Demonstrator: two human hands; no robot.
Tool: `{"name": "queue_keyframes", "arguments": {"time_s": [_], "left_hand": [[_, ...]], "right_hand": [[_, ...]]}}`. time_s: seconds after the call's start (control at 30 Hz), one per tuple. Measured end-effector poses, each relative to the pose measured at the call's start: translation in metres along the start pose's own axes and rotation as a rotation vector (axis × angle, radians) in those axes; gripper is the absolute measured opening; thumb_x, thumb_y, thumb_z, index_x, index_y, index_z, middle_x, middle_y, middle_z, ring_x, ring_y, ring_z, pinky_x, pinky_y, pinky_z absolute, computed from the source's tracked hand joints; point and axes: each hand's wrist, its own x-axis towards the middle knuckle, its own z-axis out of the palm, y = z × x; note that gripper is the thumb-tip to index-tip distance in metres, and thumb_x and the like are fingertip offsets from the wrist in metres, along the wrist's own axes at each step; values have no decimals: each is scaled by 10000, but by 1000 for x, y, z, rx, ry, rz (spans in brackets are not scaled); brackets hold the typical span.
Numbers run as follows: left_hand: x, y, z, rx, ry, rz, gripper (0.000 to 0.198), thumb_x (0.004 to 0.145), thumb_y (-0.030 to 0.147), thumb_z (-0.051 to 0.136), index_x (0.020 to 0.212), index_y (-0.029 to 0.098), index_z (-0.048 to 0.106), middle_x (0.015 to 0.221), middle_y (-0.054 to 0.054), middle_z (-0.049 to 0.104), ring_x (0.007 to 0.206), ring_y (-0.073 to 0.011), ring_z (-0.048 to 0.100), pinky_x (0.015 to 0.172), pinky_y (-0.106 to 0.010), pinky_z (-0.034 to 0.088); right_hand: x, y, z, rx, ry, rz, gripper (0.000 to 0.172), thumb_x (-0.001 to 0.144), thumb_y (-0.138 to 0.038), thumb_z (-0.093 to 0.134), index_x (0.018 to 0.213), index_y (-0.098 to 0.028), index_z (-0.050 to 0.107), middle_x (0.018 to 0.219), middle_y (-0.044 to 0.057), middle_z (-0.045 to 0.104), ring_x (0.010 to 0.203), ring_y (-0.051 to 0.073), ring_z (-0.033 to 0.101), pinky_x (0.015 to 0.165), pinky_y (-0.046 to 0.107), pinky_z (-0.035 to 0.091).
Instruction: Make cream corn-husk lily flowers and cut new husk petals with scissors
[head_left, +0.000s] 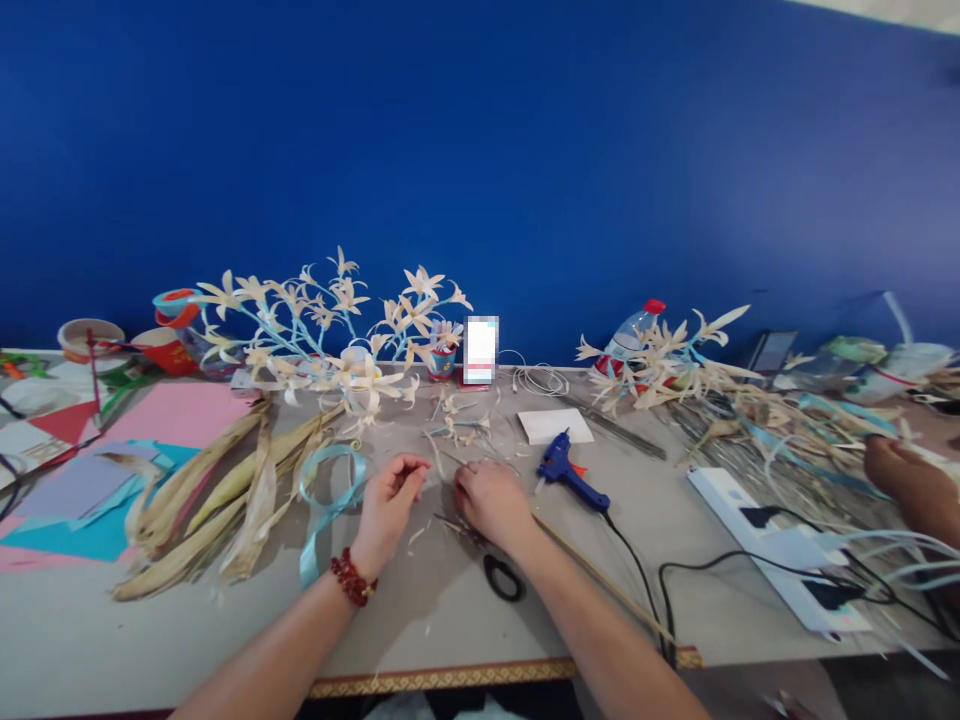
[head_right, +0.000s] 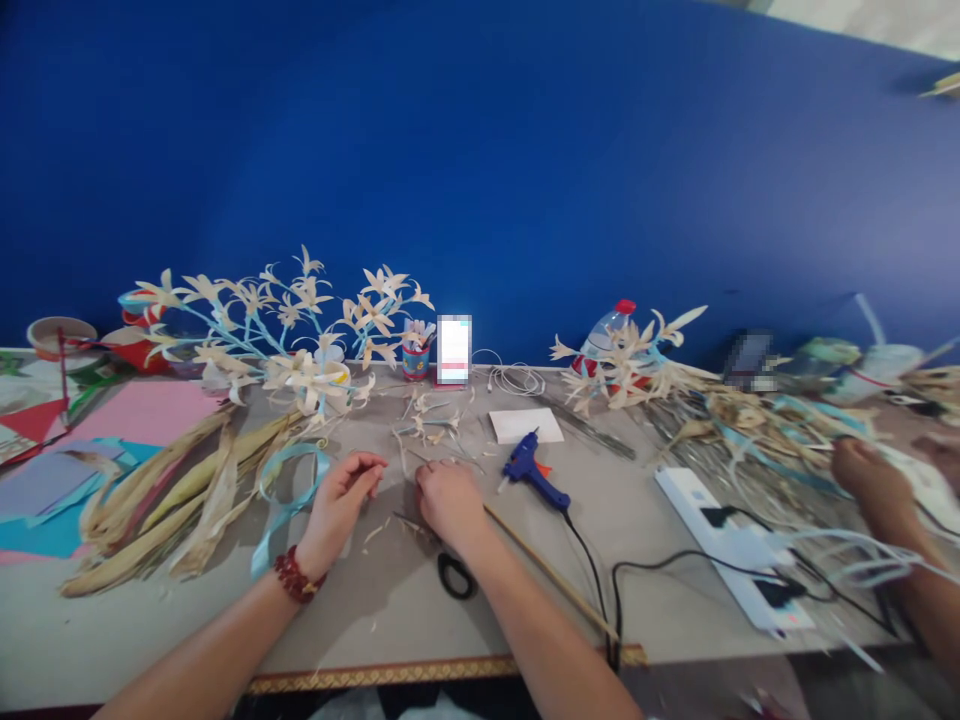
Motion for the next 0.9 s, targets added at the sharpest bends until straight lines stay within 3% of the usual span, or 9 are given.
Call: {"name": "queue_keyframes", "arguments": {"time_s": [0.13, 0.3, 0.43, 0.5, 0.57, 0.73, 0.9], "left_hand": [[-3, -2, 3, -42, -61, -69, 174, 758, 325, 648, 737, 153, 643, 566, 32, 548, 471, -93, 442, 453, -207, 301], [-7, 2, 5, -98, -118, -62, 280, 817, 394, 602, 684, 148, 617, 556, 16, 544, 507, -101, 466, 497, -216, 344], [-7, 5, 4, -180, -120, -37, 221, 793, 339, 657, 683, 158, 595, 593, 29, 530, 571, -97, 470, 584, -215, 379], [-6, 5, 3, -220, -118, -46, 205, 794, 321, 659, 686, 159, 595, 619, 27, 539, 588, -95, 473, 603, -211, 385], [-6, 5, 4, -240, -115, -72, 211, 803, 316, 648, 674, 159, 589, 628, 24, 545, 596, -94, 478, 610, -210, 389], [-5, 2, 6, -302, -120, -161, 213, 792, 326, 657, 679, 157, 594, 652, 12, 575, 586, -96, 502, 587, -216, 403], [-7, 1, 6, -342, -139, -206, 204, 793, 331, 665, 706, 154, 612, 675, 8, 605, 603, -96, 531, 603, -215, 419]], "right_hand": [[-3, 3, -8, 129, 21, -47, 143, 885, -215, 515, 875, -190, 655, 876, 69, 686, 850, 207, 606, 761, 293, 412], [-3, 8, -13, 583, -25, -29, 185, 907, -316, 514, 844, -187, 631, 761, 5, 665, 712, 158, 598, 631, 237, 431], [-2, 5, -19, 632, -117, 6, 235, 907, -346, 508, 815, -170, 635, 700, 1, 659, 646, 149, 587, 587, 229, 422], [-9, 1, -28, 553, -117, 32, 247, 921, -354, 487, 844, -179, 643, 742, 14, 670, 681, 159, 594, 605, 240, 410], [-23, -2, -39, 321, -97, 52, 212, 907, -371, 520, 878, -201, 642, 813, 27, 674, 747, 181, 601, 636, 257, 399], [-75, -1, -45, -126, -237, 66, 256, 786, -378, 678, 952, -196, 610, 957, 78, 662, 876, 270, 627, 710, 318, 430], [-100, 8, -30, -154, -274, 152, 208, 820, -280, 616, 1009, -202, 584, 1009, 77, 657, 872, 240, 646, 720, 294, 443]]}}
